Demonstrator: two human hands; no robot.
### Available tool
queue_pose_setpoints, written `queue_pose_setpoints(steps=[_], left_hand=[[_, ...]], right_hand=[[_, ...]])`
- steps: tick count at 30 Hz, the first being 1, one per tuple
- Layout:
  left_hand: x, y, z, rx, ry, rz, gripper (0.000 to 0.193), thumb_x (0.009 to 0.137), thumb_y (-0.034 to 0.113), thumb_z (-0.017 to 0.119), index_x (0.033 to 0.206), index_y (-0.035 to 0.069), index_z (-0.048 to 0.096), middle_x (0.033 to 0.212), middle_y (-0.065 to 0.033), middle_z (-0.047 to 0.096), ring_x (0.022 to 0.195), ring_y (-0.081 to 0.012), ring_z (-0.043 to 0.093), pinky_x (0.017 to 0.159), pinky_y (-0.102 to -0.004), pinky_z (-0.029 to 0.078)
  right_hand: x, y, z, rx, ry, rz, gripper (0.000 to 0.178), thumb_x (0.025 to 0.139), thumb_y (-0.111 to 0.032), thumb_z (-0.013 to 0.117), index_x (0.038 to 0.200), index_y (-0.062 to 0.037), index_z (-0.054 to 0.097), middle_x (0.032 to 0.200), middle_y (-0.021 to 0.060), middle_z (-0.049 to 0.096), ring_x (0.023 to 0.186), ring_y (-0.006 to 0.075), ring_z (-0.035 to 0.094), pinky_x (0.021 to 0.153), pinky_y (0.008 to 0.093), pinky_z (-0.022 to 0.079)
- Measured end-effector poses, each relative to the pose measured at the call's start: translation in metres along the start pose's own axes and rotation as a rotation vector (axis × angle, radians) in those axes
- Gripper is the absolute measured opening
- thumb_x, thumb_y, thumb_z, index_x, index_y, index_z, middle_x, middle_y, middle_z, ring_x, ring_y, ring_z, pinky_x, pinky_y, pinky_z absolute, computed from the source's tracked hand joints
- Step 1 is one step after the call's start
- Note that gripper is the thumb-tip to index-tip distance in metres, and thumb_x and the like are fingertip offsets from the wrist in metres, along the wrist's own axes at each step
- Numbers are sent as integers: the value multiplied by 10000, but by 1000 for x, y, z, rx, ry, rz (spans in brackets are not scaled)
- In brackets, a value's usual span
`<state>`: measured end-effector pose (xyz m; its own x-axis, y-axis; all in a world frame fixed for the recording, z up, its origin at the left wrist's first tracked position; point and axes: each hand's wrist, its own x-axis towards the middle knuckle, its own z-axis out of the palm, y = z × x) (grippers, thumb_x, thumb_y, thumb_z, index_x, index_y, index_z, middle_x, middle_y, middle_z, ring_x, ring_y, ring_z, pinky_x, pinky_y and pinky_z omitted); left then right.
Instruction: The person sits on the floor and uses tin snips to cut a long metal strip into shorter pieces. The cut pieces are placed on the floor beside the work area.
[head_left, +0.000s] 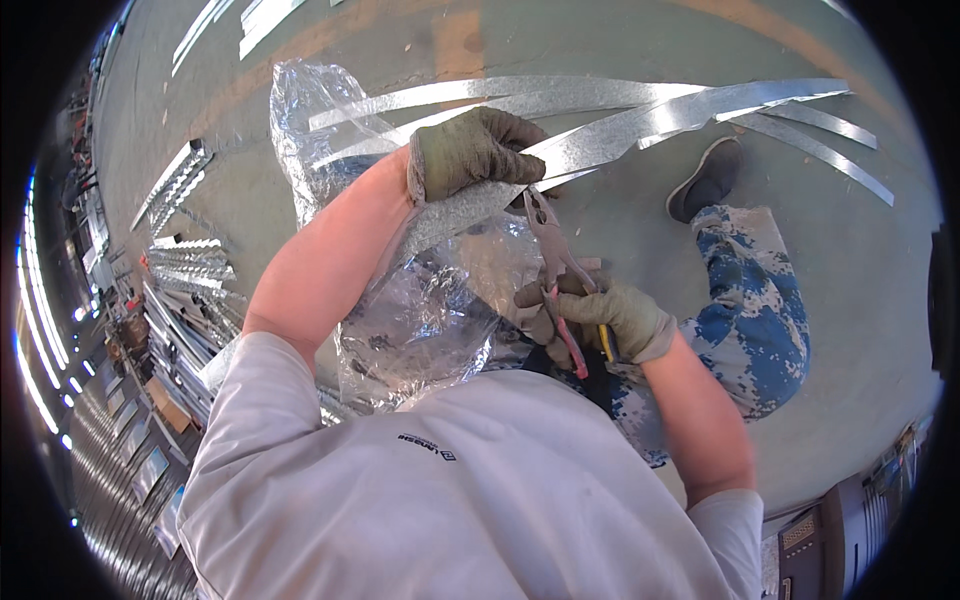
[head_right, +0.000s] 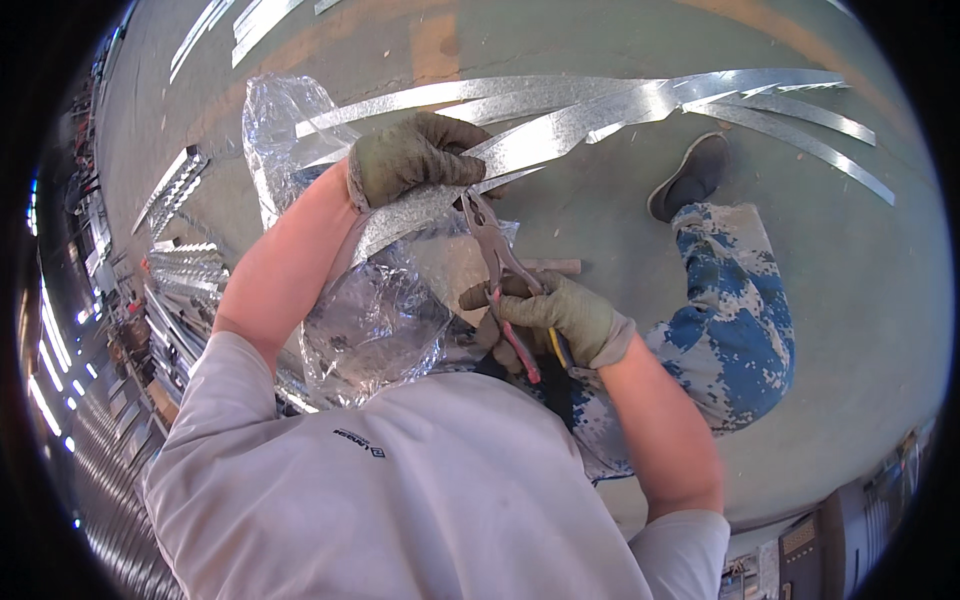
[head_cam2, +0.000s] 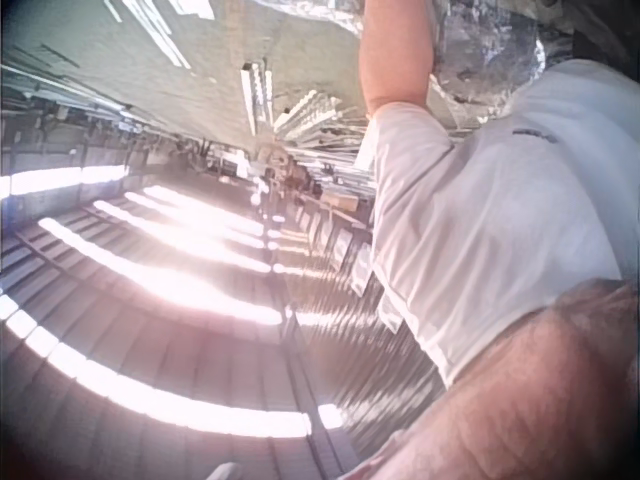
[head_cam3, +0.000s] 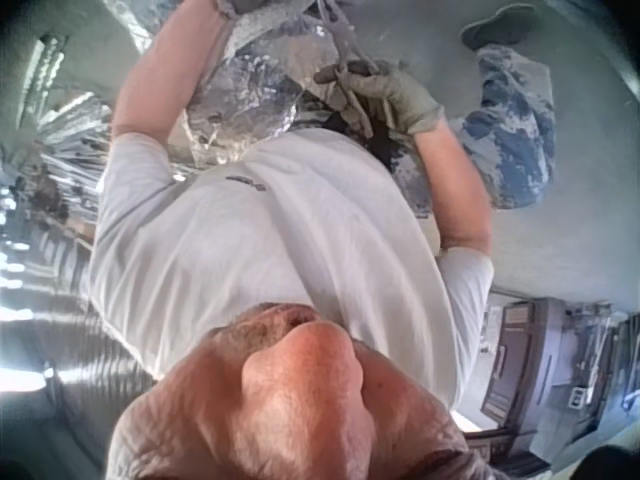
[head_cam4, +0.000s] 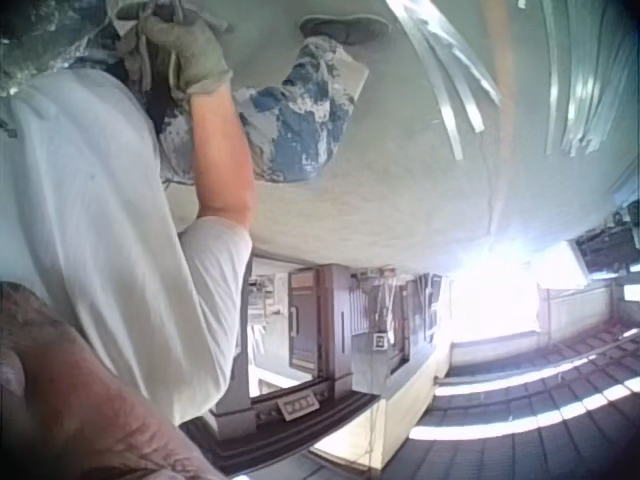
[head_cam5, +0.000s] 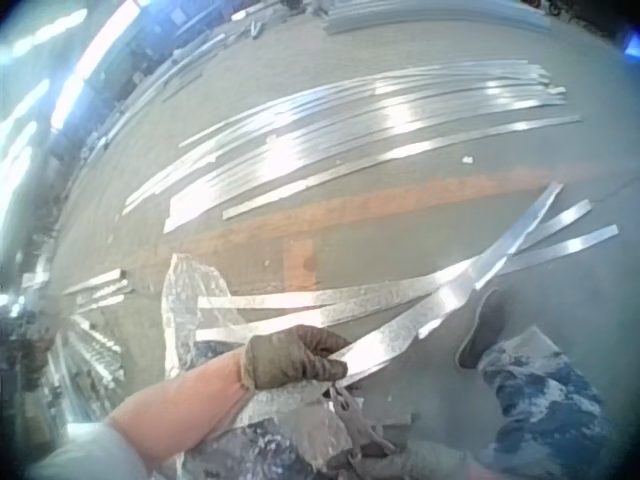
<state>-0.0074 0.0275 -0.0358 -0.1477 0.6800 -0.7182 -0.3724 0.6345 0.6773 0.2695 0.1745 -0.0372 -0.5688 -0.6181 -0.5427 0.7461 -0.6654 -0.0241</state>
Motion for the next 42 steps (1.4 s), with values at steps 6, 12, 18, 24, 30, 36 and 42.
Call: queue_pose_setpoints(steps=[6, 12, 18, 24, 30, 36, 42], left_hand=[[-1, 4, 4, 140, 80, 26, 482, 987, 152, 883, 1403, -52, 753, 1238, -118, 830, 1117, -179, 766, 1014, -338, 613], [6, -2, 0, 216, 113, 9, 576, 935, 238, 957, 1407, -26, 758, 1274, -112, 802, 1115, -180, 744, 976, -340, 604], [6, -3, 3, 203, 163, 23, 552, 935, 225, 957, 1386, -26, 761, 1182, -95, 822, 1051, -169, 751, 930, -342, 610], [5, -4, 1, 109, 118, -12, 497, 947, 204, 943, 1350, -33, 774, 1123, -102, 832, 972, -168, 770, 848, -351, 634], [1, 2, 3, 102, 110, 22, 468, 971, 190, 915, 1358, -32, 777, 1082, -111, 834, 869, -163, 778, 766, -340, 644], [-9, 14, 10, 125, 122, 1, 443, 992, 180, 885, 1360, -40, 776, 1078, -123, 839, 848, -166, 784, 747, -331, 648], [-9, 10, 10, 106, 81, 17, 401, 1029, 177, 843, 1356, -44, 773, 1077, -141, 846, 852, -189, 809, 725, -333, 664]], right_hand=[[-11, 9, 17, -269, 236, -150, 515, 1121, -257, 747, 1539, 14, 613, 1173, 123, 807, 894, 215, 795, 743, 334, 633], [-6, 23, 7, -355, 353, -280, 473, 1134, -270, 728, 1505, 5, 625, 1115, 90, 783, 804, 176, 734, 701, 316, 602], [-1, 11, -4, -558, 454, -185, 426, 1110, -317, 750, 1432, -50, 665, 965, 36, 702, 752, 145, 646, 702, 328, 583], [8, 13, -1, -778, 546, -307, 466, 1086, -335, 775, 1439, -52, 665, 954, 20, 677, 679, 121, 609, 597, 324, 542], [-9, 10, 29, -421, 458, -229, 510, 1061, -285, 805, 1500, -85, 639, 970, 30, 676, 687, 121, 622, 570, 308, 511], [8, 29, 25, -354, 548, -286, 495, 1077, -257, 781, 1521, -99, 627, 917, 15, 662, 670, 85, 587, 531, 294, 454], [35, 52, 13, -887, 894, -408, 528, 1072, -298, 693, 1545, -77, 619, 968, 194, 780, 808, 348, 779, 743, 446, 618]])
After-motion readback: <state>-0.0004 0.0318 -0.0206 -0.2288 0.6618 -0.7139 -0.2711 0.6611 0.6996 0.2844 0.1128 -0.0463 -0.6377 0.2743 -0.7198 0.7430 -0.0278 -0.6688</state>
